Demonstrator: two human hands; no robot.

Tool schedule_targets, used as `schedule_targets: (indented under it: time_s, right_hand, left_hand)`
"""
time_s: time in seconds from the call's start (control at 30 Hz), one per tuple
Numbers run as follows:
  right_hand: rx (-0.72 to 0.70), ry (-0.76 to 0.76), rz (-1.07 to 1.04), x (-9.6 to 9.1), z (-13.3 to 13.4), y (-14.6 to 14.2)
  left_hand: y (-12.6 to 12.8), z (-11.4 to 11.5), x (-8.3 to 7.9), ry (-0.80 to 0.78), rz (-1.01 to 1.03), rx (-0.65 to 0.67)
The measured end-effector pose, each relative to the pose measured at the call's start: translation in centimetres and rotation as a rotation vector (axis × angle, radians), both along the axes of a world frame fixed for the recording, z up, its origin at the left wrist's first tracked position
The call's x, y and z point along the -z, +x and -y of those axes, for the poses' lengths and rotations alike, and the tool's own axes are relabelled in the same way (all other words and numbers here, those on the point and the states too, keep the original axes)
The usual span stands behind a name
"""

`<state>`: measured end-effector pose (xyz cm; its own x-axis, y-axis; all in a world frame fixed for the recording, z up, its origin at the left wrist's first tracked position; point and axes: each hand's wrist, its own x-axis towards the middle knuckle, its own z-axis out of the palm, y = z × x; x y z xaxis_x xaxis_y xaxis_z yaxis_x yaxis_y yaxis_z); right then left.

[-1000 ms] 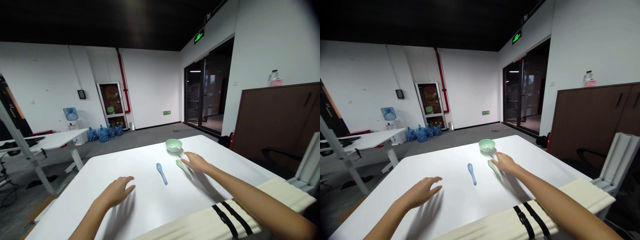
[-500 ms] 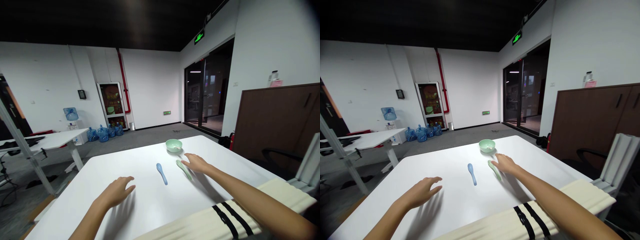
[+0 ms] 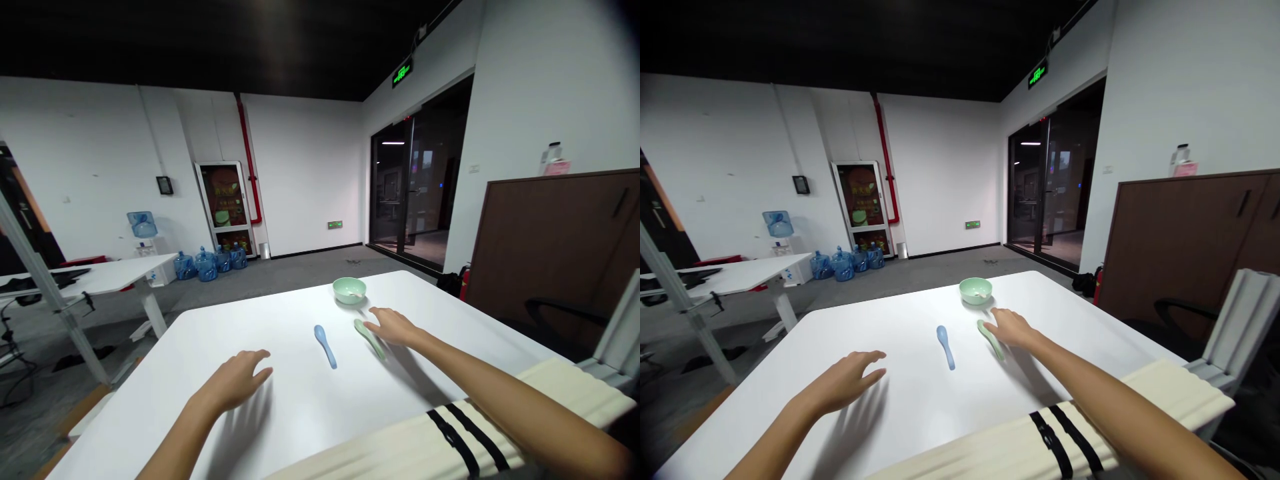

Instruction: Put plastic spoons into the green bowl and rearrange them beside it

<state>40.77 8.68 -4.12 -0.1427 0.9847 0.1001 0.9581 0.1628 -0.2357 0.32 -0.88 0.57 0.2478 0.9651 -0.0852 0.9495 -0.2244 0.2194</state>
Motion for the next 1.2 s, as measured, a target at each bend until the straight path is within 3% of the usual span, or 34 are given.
schedule_targets:
  time_s: [0.3,0.63,0.97,1.2]
  right_hand:
    - [0.018,0.009,-0.027,-1.0,-0.8,-0.6]
    - [0.124,0.119,-0.025,-3.9,-5.7,-1.4]
    - [0.223,0.054,-0.009,-3.5,-11.6,-3.1]
    - [0.276,-0.033,0.046,-2.0,-15.1,-3.2]
  left_hand:
    - [-0.6,-0.4,0.6,0.001,-0.003,0.007]
    - [-0.7,-0.5,0.7,0.004,-0.002,0.006]
    - [-0.1,-0.7,0.2,-0.051,-0.005,-0.016]
    - [0.1,-1.2,0.2,-0.056,-0.007,-0.054]
